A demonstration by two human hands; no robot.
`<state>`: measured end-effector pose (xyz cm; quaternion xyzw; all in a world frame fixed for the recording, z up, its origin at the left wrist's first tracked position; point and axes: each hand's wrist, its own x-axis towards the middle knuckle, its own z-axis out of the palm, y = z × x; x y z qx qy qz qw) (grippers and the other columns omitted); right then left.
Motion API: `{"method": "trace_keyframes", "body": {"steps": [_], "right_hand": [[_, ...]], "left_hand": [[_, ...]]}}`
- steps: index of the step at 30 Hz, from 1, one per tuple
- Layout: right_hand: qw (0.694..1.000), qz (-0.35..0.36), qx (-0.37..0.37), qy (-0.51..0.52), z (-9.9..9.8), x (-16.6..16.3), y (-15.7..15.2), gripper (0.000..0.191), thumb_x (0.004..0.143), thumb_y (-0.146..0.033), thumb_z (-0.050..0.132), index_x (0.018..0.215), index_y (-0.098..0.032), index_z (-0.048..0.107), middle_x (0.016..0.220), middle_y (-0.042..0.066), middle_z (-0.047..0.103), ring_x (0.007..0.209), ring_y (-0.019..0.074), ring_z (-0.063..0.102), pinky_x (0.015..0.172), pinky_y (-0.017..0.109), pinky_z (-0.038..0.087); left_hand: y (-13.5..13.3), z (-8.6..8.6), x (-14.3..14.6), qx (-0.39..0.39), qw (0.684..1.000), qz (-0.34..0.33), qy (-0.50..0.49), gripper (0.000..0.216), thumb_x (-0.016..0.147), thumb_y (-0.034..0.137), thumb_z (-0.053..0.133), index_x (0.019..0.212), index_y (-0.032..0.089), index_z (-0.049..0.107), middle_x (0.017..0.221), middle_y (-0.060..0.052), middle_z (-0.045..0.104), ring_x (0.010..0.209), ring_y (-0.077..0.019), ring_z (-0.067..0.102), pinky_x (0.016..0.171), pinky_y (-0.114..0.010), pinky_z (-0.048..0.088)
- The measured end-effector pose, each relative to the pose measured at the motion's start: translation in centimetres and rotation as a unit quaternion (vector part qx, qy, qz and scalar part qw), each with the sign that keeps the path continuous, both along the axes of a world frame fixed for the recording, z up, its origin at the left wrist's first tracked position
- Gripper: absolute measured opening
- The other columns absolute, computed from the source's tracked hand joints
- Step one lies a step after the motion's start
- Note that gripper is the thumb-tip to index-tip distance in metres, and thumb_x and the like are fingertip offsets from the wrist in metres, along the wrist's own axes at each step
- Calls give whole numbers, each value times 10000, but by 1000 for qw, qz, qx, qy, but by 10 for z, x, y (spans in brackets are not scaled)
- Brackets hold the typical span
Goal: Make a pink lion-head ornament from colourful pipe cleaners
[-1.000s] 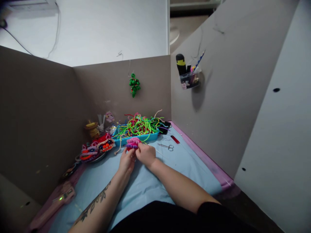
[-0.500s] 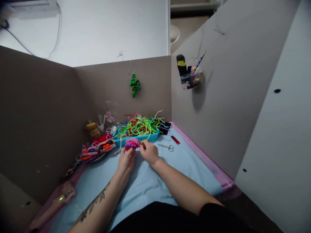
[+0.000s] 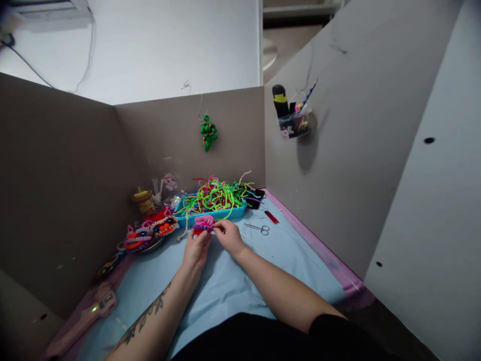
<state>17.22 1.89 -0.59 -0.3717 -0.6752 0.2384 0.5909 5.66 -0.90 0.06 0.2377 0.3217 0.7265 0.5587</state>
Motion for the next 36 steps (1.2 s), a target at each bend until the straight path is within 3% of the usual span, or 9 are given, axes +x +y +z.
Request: {"method": "trace_keyframes", "body": {"steps": [6, 15, 29, 36], "right_hand": [[999, 11, -25, 22, -2, 2, 3, 125, 750, -224, 549, 787, -206, 666, 777, 24, 661, 725, 172, 586, 678, 284, 451], [973, 89, -153, 150, -8, -4, 9, 80, 664, -220, 600, 729, -181, 628, 623, -11, 628, 596, 147, 592, 600, 267, 460], [958, 92, -185, 200, -6, -10, 7, 112, 580, -226, 672, 679, -174, 661, 542, -19, 618, 513, 130, 544, 545, 263, 437], [952, 117, -189, 210, 0, -6, 5, 135, 603, -253, 680, 715, -180, 659, 595, -10, 637, 542, 138, 582, 557, 264, 446]], "left_hand": [[0, -1, -1, 9, 1000, 8, -3, 498, 597, 31, 724, 997, 230, 504, 741, 33, 641, 634, -96, 629, 720, -258, 513], [0, -1, 1, 14, 1000, 6, -2, 510, 585, 35, 726, 1004, 227, 507, 740, 28, 644, 634, -96, 623, 730, -257, 507], [2, -3, 2, 41, 999, 6, -7, 483, 603, 37, 723, 1009, 195, 516, 765, 0, 649, 676, -105, 630, 717, -242, 502], [5, -2, -1, 1, 999, 26, -31, 448, 649, -18, 674, 1001, 206, 514, 757, 3, 645, 655, -101, 632, 712, -241, 518]]}}
